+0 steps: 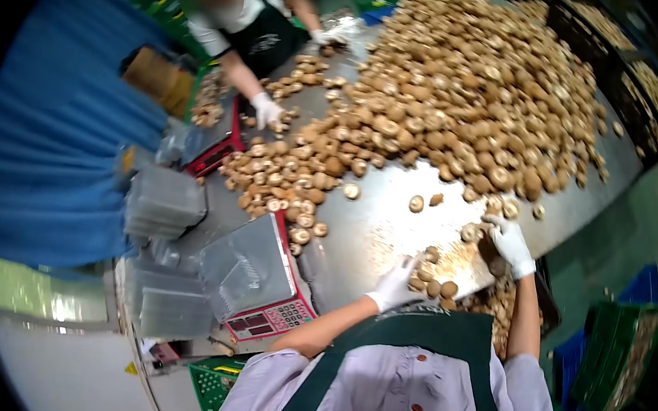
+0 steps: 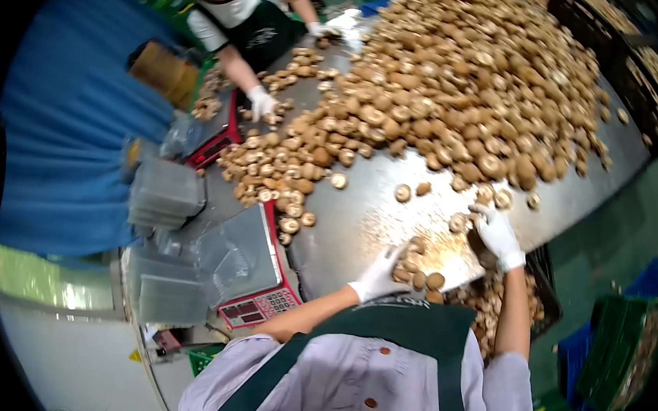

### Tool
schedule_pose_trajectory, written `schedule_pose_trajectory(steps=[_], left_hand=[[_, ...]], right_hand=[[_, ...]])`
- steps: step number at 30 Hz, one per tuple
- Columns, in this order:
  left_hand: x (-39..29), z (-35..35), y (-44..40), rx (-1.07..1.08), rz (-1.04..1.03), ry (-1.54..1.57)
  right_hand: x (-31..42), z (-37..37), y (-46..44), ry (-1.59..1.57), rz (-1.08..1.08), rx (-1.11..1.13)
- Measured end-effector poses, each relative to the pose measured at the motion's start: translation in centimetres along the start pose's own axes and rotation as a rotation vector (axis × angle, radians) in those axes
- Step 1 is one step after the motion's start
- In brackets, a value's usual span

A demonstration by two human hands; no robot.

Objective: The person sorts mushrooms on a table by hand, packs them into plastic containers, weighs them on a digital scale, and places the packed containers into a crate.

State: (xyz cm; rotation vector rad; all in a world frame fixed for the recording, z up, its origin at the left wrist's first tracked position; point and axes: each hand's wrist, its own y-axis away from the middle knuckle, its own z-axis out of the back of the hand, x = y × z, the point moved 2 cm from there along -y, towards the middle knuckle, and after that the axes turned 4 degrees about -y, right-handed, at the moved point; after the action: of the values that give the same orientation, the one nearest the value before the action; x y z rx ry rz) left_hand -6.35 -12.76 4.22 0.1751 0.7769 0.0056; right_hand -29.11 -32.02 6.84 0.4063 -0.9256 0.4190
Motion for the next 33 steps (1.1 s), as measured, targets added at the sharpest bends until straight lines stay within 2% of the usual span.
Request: schedule_pose_trajectory(steps=[3, 5, 9, 15, 18, 19, 24, 25, 27, 29, 31, 32, 33], left_hand=[[-0.3, -0.2, -0.9, -0.005, 0.027, 0.037], [-1.4, 0.6, -0.7, 0.01, 0.088, -0.002], [-1.2, 0.5, -0.6, -0.012, 0.049, -0.011], [-2.0, -0.2, -1.9, 0.083, 0.086, -0.008], [-1.8, -1.1, -2.6, 0.033, 0.081, 0.014], [-1.7, -1.3, -2.9, 0.026, 0.089, 0.03], [-2.7, -3.2, -4.2, 0.147, 0.023, 0.064], [-3.5, -3.9, -4.1, 0.074, -0.015, 0.073], [-4.1, -5.3, -4.5, 0.078, -0.075, 0.046], [-4.7, -5.5, -5.1, 0.172, -0.085, 0.086], [-5.2, -6.9, -5.7, 0.142, -0.148, 0.129], [-6.8, -5.9, -5.7, 0.236, -0.137, 0.124], [-6.9, -6.9, -6.2, 0.239, -0.176, 0.077]], right_hand=[[1.3, -1.8, -1.1, 0.055, 0.175, 0.011], [2.7, -3.1, -2.0, 0.113, 0.225, 0.08], [5.2, -4.2, -2.1, 0.313, 0.256, 0.09], [3.0, -5.4, -3.4, 0.43, 0.354, 0.215], [2.6, -6.4, -2.8, 0.398, 0.479, 0.29], [3.4, -6.4, -2.3, 0.451, 0.409, 0.355], [2.0, -6.0, 0.3, 0.362, 0.414, 0.352], [2.6, -5.2, 1.1, 0.414, 0.332, 0.387], [1.4, -3.8, 2.7, 0.409, 0.35, 0.322], [-0.3, -3.0, 4.1, 0.382, 0.226, 0.298], [-1.4, -2.0, 5.5, 0.378, 0.312, 0.302], [-1.5, -1.9, 6.0, 0.386, 0.297, 0.324], [-1.4, -1.3, 6.5, 0.356, 0.288, 0.354]])
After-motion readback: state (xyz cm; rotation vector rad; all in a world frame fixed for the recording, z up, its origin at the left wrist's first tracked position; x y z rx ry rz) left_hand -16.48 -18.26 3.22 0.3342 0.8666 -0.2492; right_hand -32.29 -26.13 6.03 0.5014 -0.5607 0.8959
